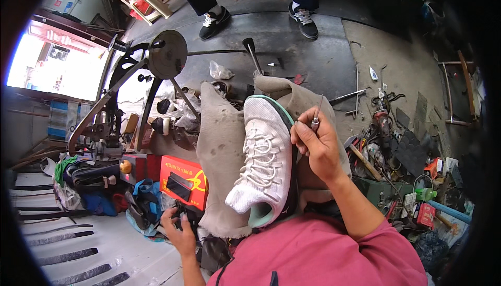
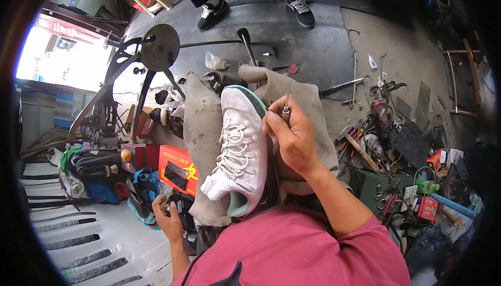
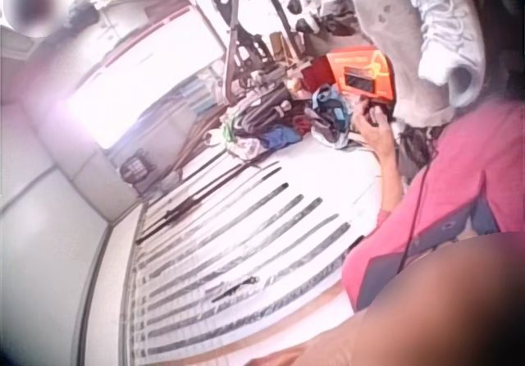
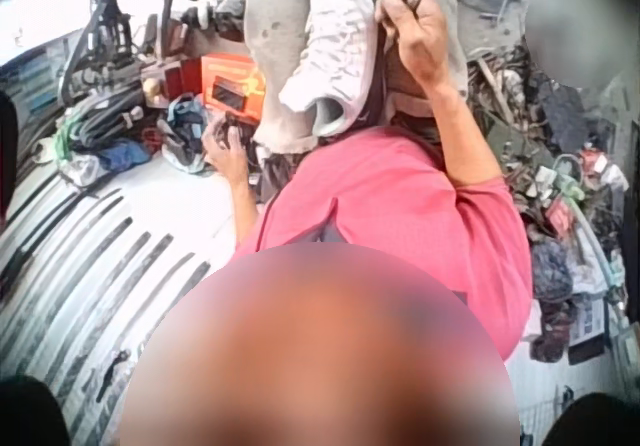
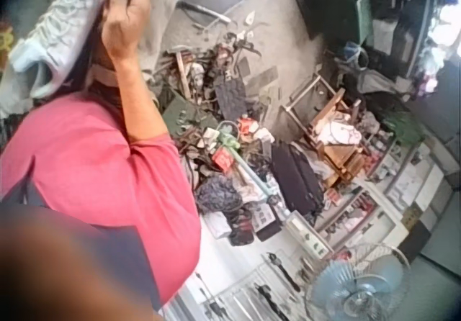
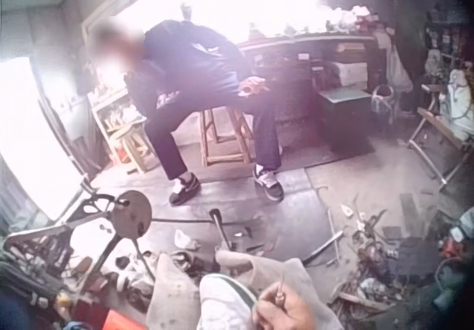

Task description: The person uses a small metal awl to repeatedly poke and press along the side seam of a white sneaker held in a vise. The hands rotate the shoe slightly and continue the same poking action along the seam throughout the clip.

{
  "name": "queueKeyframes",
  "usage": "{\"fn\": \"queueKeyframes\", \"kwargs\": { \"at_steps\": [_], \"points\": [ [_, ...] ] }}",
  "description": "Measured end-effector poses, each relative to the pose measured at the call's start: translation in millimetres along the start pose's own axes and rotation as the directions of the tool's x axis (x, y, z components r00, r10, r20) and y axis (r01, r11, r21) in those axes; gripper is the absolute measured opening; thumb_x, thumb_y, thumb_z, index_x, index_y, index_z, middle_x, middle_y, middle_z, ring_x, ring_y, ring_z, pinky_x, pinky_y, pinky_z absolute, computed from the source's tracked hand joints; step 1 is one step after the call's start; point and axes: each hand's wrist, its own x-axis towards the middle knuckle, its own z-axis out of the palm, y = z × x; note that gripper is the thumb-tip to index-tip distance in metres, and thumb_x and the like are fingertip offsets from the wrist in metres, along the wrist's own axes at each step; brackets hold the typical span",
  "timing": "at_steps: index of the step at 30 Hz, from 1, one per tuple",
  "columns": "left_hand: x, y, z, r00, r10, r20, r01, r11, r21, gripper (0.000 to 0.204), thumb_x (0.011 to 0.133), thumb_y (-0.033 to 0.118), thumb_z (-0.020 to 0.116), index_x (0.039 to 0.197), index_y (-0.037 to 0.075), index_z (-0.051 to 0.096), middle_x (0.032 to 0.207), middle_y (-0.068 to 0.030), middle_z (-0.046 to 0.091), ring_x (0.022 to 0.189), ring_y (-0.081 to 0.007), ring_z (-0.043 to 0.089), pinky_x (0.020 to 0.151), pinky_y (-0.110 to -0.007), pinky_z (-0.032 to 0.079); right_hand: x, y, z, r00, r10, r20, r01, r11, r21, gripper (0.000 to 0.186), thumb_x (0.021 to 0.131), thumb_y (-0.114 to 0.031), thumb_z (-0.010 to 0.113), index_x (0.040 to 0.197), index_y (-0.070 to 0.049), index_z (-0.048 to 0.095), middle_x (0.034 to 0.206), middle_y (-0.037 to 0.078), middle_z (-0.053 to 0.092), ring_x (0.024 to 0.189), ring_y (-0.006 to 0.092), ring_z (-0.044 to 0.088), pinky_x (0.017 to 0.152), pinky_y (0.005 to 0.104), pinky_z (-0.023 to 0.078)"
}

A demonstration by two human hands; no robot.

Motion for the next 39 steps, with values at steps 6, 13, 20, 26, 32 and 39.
{"fn": "queueKeyframes", "kwargs": {
  "at_steps": [6, 13, 20, 26, 32, 39],
  "points": [
    [-23, 135, 44, 0.730, -0.007, 0.683, 0.633, 0.382, -0.673, 0.040, 0.107, 0.011, 0.057, 0.142, -0.007, 0.056, 0.136, -0.0210, 0.066, 0.127, -0.0321, 0.066, 0.111, -0.044, 0.051, 7, -6, -7, 0.998, 0.040, 0.049, -0.043, 0.997, 0.063, 0.007, 0.110, -0.013, 0.056, 0.106, -0.007, 0.054, 0.086, 0.003, 0.068, 0.064, 0.0040, 0.050, 0.059, 0.0194, 0.040],
    [33, 114, 118, 0.473, 0.390, 0.790, -0.104, 0.915, -0.390, 0.059, 0.103, 0.014, 0.062, 0.158, -0.001, 0.044, 0.156, -0.0180, 0.054, 0.144, -0.0335, 0.052, 0.123, -0.042, 0.038, 4, -1, -6, 0.998, 0.021, 0.057, -0.021, 1.000, 0.010, 0.007, 0.110, -0.013, 0.056, 0.106, -0.008, 0.054, 0.085, 0.003, 0.068, 0.063, 0.0039, 0.049, 0.056, 0.0187, 0.039],
    [42, 116, 182, 0.556, 0.532, 0.638, -0.420, 0.843, -0.337, 0.066, 0.102, 0.017, 0.062, 0.162, 0.001, 0.040, 0.164, -0.0196, 0.045, 0.154, -0.0324, 0.039, 0.129, -0.037, 0.028, 1, -4, -2, 0.999, -0.036, -0.005, 0.035, 0.998, -0.050, 0.005, 0.110, -0.011, 0.056, 0.108, -0.007, 0.054, 0.086, 0.004, 0.067, 0.064, 0.0039, 0.047, 0.059, 0.0194, 0.040],
    [39, 93, 185, 0.530, 0.628, 0.570, -0.583, 0.758, -0.293, 0.071, 0.104, 0.020, 0.059, 0.168, 0.006, 0.031, 0.172, -0.0134, 0.035, 0.159, -0.0269, 0.032, 0.131, -0.036, 0.023, 5, -22, -24, 0.997, -0.013, -0.070, -0.007, 0.961, -0.275, 0.030, 0.108, -0.010, 0.057, 0.137, -0.002, 0.055, 0.091, 0.004, 0.067, 0.068, 0.0050, 0.049, 0.061, 0.0222, 0.042],
    [33, 85, 176, 0.484, 0.460, 0.744, -0.098, 0.874, -0.476, 0.070, 0.107, 0.018, 0.056, 0.169, 0.006, 0.026, 0.173, -0.0123, 0.034, 0.159, -0.0258, 0.031, 0.131, -0.036, 0.022, -32, -44, -22, 0.914, -0.314, 0.257, 0.403, 0.631, -0.663, 0.046, 0.098, 0.004, 0.061, 0.144, 0.001, 0.064, 0.086, 0.012, 0.063, 0.071, 0.0245, 0.061, 0.064, 0.0345, 0.050],
    [35, 87, 171, 0.417, 0.440, 0.796, -0.089, 0.891, -0.446, 0.065, 0.106, 0.014, 0.055, 0.165, -0.001, 0.032, 0.168, -0.0180, 0.038, 0.156, -0.0305, 0.034, 0.131, -0.039, 0.025, -48, -33, 3, 0.966, -0.154, 0.209, 0.257, 0.677, -0.690, 0.052, 0.093, 0.007, 0.066, 0.145, 0.000, 0.062, 0.087, 0.015, 0.062, 0.070, 0.0306, 0.061, 0.066, 0.0381, 0.053]
  ]
}}
